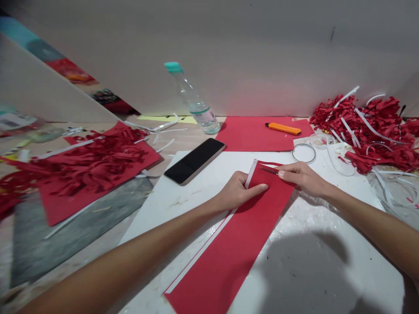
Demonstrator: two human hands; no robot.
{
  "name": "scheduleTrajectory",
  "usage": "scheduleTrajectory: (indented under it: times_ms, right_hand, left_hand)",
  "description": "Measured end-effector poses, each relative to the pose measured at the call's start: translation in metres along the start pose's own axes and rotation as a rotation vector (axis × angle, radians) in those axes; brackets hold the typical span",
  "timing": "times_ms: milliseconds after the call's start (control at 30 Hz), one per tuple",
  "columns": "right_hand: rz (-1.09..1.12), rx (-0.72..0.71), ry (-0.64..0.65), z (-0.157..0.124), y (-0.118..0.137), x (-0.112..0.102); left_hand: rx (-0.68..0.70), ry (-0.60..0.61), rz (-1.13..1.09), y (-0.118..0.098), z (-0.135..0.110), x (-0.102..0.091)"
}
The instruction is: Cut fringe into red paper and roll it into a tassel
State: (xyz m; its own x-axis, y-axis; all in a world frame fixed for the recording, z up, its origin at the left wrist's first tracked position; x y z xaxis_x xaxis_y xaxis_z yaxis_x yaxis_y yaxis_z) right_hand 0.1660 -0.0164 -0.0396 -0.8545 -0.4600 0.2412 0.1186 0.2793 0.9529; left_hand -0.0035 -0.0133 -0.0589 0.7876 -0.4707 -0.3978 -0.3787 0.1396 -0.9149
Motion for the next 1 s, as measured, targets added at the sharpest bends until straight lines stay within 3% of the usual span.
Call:
scheduleTrajectory:
  times_ms: [1000]
  right_hand:
    - [0.051, 0.022, 0.001, 0.0013, -0.0041, -0.0006]
  left_hand:
    - [0.014, 0.013, 0.003, -0.0007, 0.0008, 0.0017]
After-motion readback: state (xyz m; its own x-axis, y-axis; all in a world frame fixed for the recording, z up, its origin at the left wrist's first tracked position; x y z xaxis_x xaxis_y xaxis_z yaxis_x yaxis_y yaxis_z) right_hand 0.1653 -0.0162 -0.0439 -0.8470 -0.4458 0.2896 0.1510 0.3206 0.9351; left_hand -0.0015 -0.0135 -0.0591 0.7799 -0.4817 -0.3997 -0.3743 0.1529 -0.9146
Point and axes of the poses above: each hand's wrist, its own z-axis towards the middle knuckle, its own x-axis out of the palm, y = z × x, the point moved 5 cm from there along z, towards the middle knuckle, and after that the axes turned 13 degrees about z, right-handed, at the moved point
